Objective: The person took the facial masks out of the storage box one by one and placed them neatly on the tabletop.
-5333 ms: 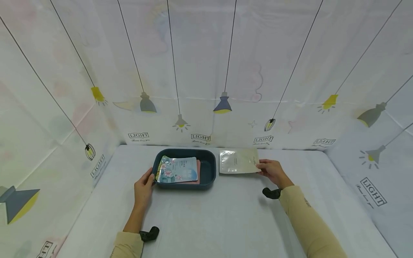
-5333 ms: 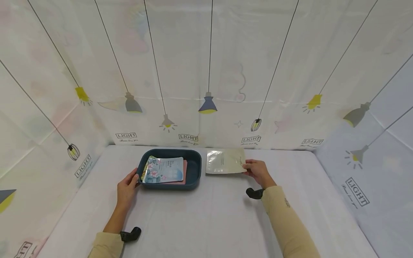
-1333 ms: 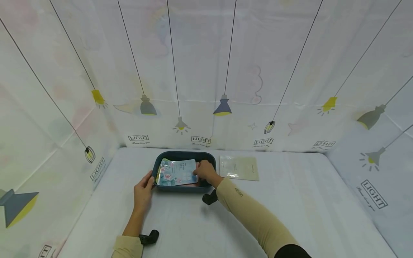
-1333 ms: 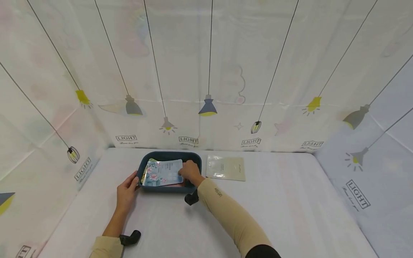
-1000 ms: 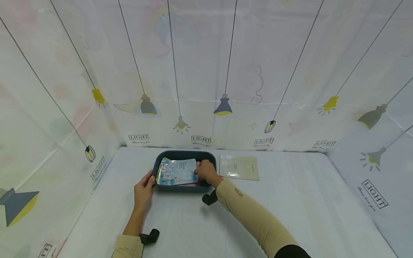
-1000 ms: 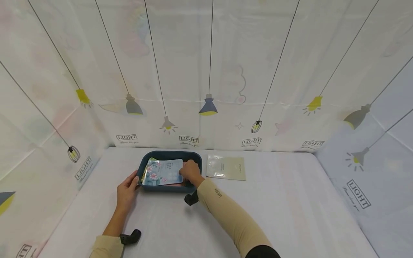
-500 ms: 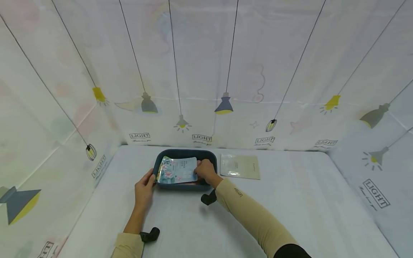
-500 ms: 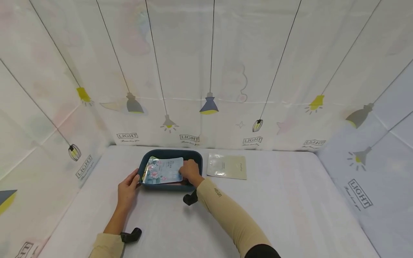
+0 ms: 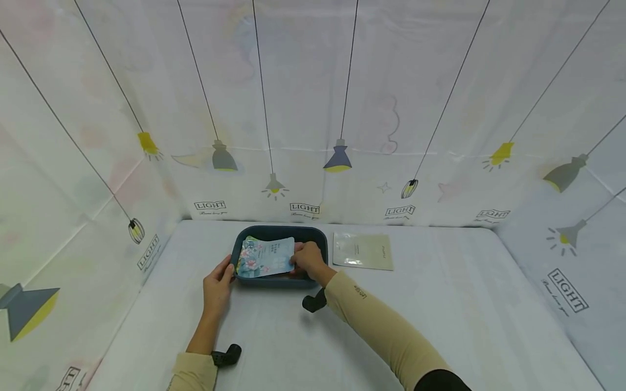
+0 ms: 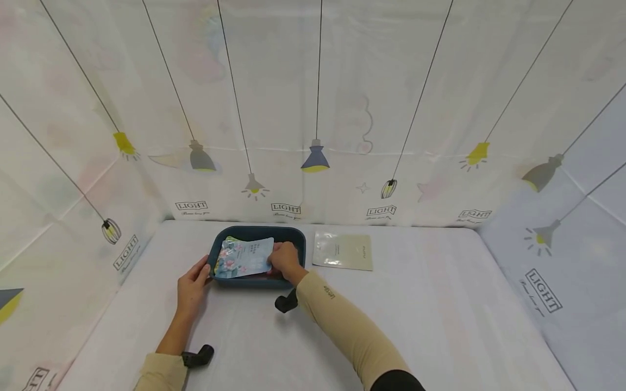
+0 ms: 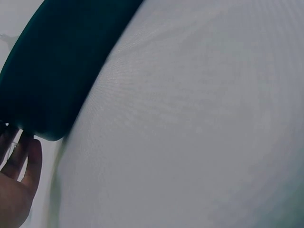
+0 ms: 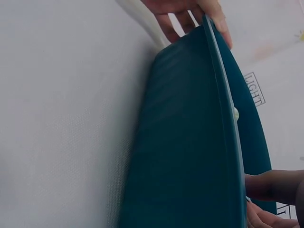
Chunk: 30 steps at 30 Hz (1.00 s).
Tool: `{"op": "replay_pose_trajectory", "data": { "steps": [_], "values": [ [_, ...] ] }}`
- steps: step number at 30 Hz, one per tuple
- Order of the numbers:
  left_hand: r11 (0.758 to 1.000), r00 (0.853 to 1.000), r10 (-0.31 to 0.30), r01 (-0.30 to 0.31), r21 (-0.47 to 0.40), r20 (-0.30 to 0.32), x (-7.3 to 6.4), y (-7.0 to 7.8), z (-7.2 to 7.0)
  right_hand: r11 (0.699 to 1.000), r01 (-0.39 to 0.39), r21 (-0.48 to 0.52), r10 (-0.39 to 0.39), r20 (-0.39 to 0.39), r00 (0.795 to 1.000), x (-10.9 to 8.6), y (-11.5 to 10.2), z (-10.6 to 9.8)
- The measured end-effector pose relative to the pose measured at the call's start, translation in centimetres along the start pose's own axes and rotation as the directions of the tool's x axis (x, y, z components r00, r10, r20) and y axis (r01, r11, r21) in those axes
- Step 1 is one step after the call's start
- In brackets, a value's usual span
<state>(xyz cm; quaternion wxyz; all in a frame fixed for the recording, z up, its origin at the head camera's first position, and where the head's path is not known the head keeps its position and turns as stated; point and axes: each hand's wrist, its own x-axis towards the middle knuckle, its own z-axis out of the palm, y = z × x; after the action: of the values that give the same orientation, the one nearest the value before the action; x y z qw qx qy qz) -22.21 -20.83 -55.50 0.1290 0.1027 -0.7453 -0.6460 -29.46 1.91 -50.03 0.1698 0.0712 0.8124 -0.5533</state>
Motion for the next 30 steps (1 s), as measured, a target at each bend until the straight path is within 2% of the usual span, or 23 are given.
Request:
{"op": "replay_pose_trajectory", "data": {
  "steps": [6, 12, 17, 24, 30],
  "values": [
    [1.000, 1.000, -0.002, 0.002, 0.000, -0.002, 0.0, 0.0, -0.3, 0.998, 0.022, 0.054, -0.021, -0.011, 1.000, -0.2, 0.0, 0.2],
    [1.000, 1.000, 0.021, -0.021, -0.003, 0.001, 0.1, 0.1, -0.2, 0.991, 0.040, 0.131, -0.037, -0.025, 0.999, -0.2, -0.2, -0.1],
    [1.000, 1.000, 0.003, -0.003, 0.016, -0.005, 0.1, -0.1, 0.0, 0.982, 0.062, 0.177, -0.061, -0.014, 0.998, -0.4, -0.4, -0.6],
    [1.000, 1.000, -0.003, 0.003, 0.002, -0.010, 0.0, 0.1, 0.1, 0.975, 0.093, 0.201, -0.092, -0.012, 0.996, -0.7, -0.3, -1.5],
    [1.000, 1.000, 0.018, -0.018, -0.001, -0.009, -0.1, 0.1, 0.1, 0.976, 0.071, 0.204, -0.070, -0.012, 0.997, -0.9, -0.4, -2.8]
  ]
}}
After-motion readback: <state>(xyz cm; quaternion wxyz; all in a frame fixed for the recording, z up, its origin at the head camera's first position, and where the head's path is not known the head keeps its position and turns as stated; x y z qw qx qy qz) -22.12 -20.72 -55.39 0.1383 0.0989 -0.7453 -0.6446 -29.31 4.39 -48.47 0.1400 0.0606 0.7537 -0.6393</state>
